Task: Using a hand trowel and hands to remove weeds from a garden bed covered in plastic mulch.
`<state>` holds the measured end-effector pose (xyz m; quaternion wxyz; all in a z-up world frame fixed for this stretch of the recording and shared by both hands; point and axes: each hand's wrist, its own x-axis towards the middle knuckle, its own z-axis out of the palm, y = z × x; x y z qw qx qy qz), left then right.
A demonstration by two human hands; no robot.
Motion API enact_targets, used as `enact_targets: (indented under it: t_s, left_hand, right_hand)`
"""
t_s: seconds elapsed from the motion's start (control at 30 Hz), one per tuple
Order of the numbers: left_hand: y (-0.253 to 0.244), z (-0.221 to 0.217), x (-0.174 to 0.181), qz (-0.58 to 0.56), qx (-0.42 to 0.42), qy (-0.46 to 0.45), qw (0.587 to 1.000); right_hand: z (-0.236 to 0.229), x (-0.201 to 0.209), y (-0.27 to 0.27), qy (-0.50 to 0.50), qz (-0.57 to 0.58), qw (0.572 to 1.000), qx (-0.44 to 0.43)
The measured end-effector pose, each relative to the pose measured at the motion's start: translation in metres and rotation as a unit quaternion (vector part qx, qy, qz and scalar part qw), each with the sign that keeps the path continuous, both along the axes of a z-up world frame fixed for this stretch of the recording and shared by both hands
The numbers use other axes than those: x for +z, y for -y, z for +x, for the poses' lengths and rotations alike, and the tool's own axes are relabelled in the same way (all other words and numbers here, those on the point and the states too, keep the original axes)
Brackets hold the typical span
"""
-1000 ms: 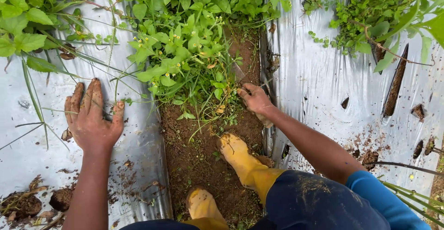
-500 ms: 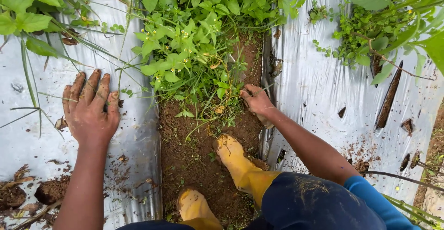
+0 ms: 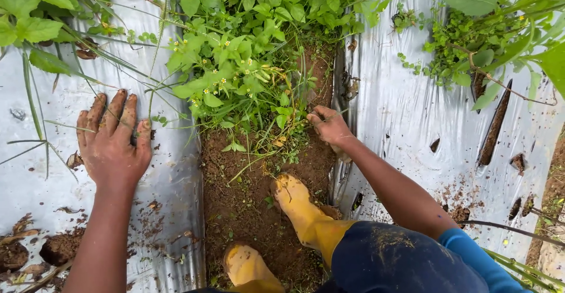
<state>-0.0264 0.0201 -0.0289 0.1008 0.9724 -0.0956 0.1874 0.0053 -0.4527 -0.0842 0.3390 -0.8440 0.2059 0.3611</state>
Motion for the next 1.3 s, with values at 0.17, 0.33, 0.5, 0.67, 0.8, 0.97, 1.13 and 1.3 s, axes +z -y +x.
enact_targets:
  t_s: [0.17, 0.33, 0.5, 0.67, 0.8, 0.97, 1.13, 1.3]
  left_hand:
    - [-0.002, -0.001, -0.005, 0.012, -0.002, -0.002, 1.000]
    - [-0.003, -0.002, -0.001, 0.013, -0.003, -0.021, 1.000]
    - [-0.003, -0.005, -0.004, 0.015, 0.008, -0.057, 0.998]
    - [-0.001, -0.003, -0.002, 0.012, 0.010, -0.097, 0.995]
    - [0.002, -0.004, 0.007, -0.017, 0.025, -0.218, 0.975]
    - [0.006, -0.006, 0.017, -0.043, 0.010, -0.256, 0.966]
    - [0.007, -0.003, 0.023, -0.062, -0.003, -0.259, 0.964]
    - [0.012, -0.016, 0.024, -0.043, 0.007, -0.304, 0.952]
  right_hand:
    - [0.012, -0.028, 0.015, 0.051, 0.016, 0.996, -0.067]
    - [0.026, -0.033, 0.004, 0.048, 0.020, 0.999, -0.009]
    - [0.020, -0.015, 0.008, 0.022, 0.040, 0.998, -0.050]
    - [0.036, -0.041, 0.009, 0.072, 0.078, 0.993, -0.043]
    - [0.016, -0.028, 0.012, 0.070, 0.065, 0.995, 0.031]
    - [0.029, -0.016, -0.005, 0.011, 0.095, 0.988, -0.122]
    - [0.017, -0.015, -0.017, -0.018, 0.141, 0.981, -0.129]
    - [-0.001, 0.038, -0.019, -0.001, 0.098, 0.993, -0.060]
